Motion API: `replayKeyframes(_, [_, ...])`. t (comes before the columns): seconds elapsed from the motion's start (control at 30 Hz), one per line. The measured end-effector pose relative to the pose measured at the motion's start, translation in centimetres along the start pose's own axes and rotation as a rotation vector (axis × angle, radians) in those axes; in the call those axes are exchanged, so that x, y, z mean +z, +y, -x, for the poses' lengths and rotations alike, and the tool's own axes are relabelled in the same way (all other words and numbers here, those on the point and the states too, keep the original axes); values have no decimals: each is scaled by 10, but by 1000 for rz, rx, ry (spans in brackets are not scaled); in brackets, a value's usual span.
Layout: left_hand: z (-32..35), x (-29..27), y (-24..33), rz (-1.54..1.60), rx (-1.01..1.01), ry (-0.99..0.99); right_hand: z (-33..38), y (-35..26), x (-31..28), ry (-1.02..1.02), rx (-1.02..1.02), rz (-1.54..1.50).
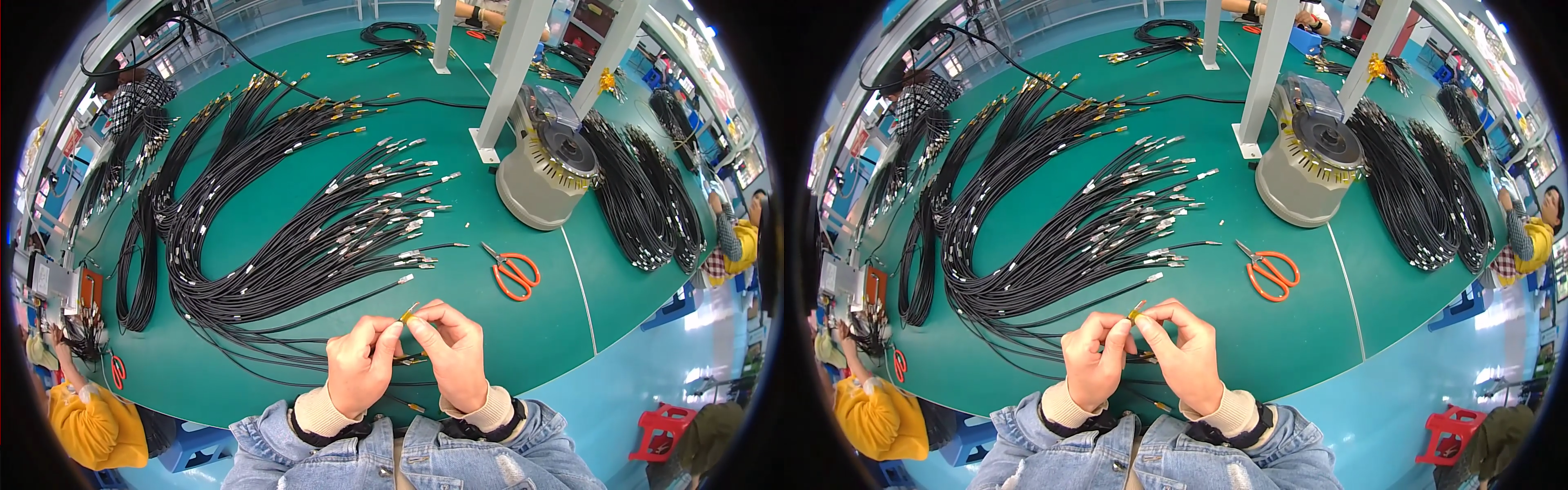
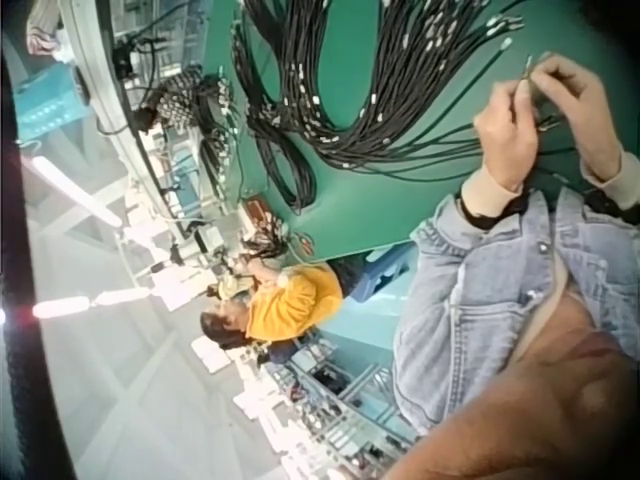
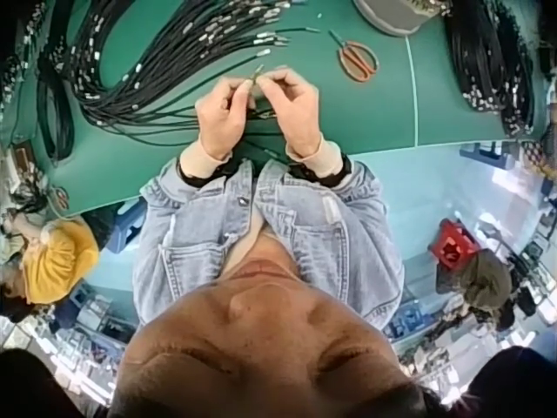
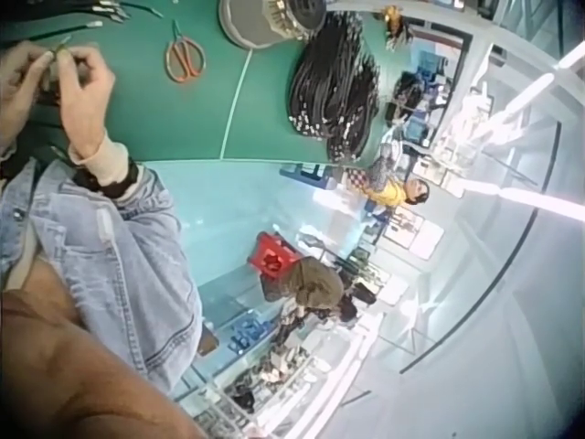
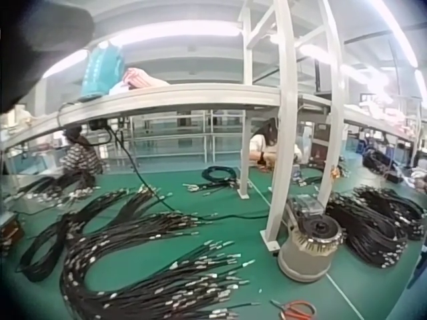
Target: The worker is manually assembling or inspecting electronic wire harnesses by organizing cables and attaching small connectors.
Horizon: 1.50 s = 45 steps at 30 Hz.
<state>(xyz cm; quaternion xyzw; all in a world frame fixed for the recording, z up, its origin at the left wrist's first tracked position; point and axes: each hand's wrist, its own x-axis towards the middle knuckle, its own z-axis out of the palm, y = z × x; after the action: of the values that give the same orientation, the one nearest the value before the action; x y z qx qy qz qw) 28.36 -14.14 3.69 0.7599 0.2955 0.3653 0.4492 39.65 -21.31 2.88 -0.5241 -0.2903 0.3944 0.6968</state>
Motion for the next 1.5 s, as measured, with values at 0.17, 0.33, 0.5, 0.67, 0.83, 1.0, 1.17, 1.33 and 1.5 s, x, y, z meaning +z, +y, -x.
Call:
replayKeyframes(0.17, [0,-1,1,-4,-10,-16,0,1,0,4,-10,-10])
replayKeyframes(0.33, [-1,-1,0,-30,1,-13,1,0,-1,5,-25,-9])
replayKeyframes(0.5, [-2,0,0,-39,-28,0,2,-5,0,2,-16,8])
replayKeyframes(0.67, [-2,1,1,-20,-26,24,3,-4,-1,3,-21,13])
replayKeyframes(0.83, [-2,-1,2,18,-43,-9,1,-1,0,16,-27,11])
replayKeyframes(1.0, [-3,-3,1,131,-111,-54,0,-1,0,12,-7,6])
replayKeyframes(1.17, [-3,-5,0,196,-192,-97,0,-1,1,11,-6,-5])
replayKeyframes(1.33, [-6,-11,-3,360,-366,-195,-1,0,0,13,-13,-8])
replayKeyframes(1.5, [-5,-8,-3,323,-335,-155,-1,-2,2,20,-9,4])
